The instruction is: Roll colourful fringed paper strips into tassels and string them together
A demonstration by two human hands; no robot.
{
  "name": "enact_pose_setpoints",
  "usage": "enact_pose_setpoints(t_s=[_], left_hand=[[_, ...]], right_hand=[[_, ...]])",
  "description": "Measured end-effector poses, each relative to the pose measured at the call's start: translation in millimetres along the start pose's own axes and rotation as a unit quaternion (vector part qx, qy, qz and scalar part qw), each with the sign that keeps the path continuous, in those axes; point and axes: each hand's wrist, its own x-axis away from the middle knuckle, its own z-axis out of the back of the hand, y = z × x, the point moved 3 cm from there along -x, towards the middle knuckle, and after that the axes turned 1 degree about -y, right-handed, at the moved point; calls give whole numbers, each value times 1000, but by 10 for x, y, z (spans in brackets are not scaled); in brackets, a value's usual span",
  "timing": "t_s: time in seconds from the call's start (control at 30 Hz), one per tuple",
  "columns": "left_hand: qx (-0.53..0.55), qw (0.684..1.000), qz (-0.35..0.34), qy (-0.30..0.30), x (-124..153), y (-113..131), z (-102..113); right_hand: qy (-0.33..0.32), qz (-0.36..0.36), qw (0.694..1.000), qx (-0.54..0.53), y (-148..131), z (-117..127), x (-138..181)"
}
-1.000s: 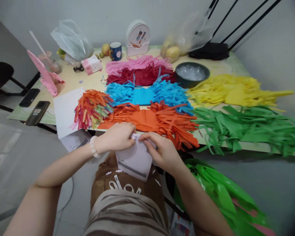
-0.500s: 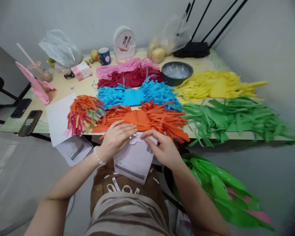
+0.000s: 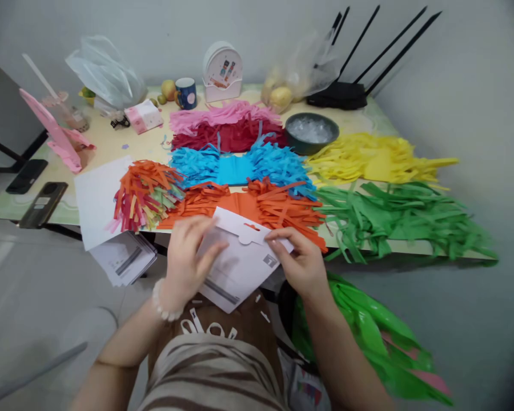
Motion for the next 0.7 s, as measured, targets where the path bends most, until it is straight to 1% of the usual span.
enact_pose_setpoints(t_s=[0.03, 0.07, 0.13, 0.17, 0.2, 0.23, 0.3, 0.37, 0.47, 0.53, 0.6, 0.7], left_hand=[[0, 998, 43, 35, -45, -129, -5], [17, 996, 83, 38, -89, -243, -27], [65, 988, 141, 19, -160, -401, -57], [73, 985, 159, 12, -183, -438, -52], [65, 984, 166, 10, -198, -446, -33], [42, 986, 163, 5, -209, -429, -10], [-27, 990, 136, -23, -223, -342, 14], [-112, 986, 104, -69, -233, -237, -10], [-212, 965, 83, -131, -253, -150, -92], [-241, 953, 91, -158, -258, -159, -116], [-245, 950, 96, -168, -240, -202, -83], [-262, 943, 114, -169, -145, -291, 56]], right_hand=[[1, 9, 1000, -9, -14, -48, 27], [7, 18, 1000, -18, -28, -97, 54], [17, 20, 999, -38, -42, -187, 101], [5, 9, 999, -46, -42, -232, 114], [-24, -6, 999, -46, -42, -277, 119], [-63, -20, 997, -36, -48, -320, 114], [-136, -38, 990, -1, -81, -393, 81], [-169, -41, 984, 30, -136, -453, 25], [-186, -31, 982, 23, -208, -562, -45], [-192, -18, 981, 7, -221, -627, -55], [-189, -21, 982, -1, -199, -658, -44], [-160, -47, 986, -9, -145, -646, -27]])
